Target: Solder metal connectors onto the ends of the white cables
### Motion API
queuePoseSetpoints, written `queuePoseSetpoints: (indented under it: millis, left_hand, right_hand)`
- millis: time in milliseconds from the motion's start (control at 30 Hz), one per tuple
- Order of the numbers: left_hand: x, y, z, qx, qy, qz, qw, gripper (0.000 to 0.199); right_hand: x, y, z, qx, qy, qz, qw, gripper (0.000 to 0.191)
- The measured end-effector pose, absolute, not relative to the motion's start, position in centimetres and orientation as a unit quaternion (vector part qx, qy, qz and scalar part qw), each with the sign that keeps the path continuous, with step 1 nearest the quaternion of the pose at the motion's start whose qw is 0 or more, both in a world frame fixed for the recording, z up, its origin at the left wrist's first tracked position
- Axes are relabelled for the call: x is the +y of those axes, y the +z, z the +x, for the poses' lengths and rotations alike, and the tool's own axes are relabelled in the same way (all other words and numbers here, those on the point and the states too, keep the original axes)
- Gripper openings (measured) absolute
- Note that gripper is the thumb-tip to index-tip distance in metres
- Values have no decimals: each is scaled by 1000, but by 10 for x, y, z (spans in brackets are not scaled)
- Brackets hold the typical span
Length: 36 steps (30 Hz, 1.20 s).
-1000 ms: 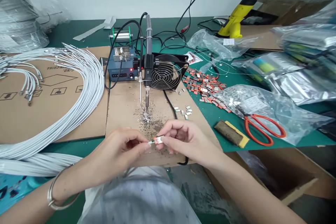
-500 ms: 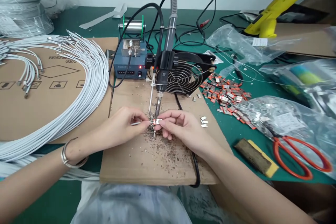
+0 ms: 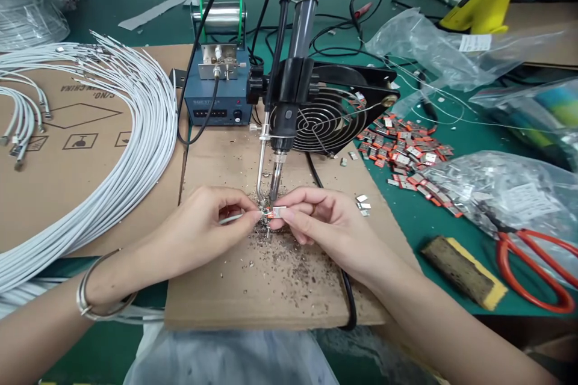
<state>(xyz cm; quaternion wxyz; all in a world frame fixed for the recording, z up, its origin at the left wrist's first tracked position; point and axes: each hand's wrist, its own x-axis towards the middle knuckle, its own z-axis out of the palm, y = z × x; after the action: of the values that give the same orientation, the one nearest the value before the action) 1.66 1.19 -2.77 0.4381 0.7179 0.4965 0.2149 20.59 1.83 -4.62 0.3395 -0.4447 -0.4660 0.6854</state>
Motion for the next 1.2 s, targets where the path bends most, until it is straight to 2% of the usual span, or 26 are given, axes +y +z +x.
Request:
queuePoseSetpoints:
  millis: [333,600,900,1200]
  left_hand:
    - [13,-23,19,511,191,715,437,16]
    - [13,-30,18,528,161,740,384,21]
    - [-7,-17,18,515,100,735,430,26]
    - [-41,11,25,460,57,769,441,27]
  right_hand:
    - [21,-49,207,-446,704,-437,338,19]
    - [20,-46,205,-469,676,-469,322,17]
    - [4,-37,213,-494,687,-457,274,20]
    - [-43,-26,221,-494,695,-416,314,18]
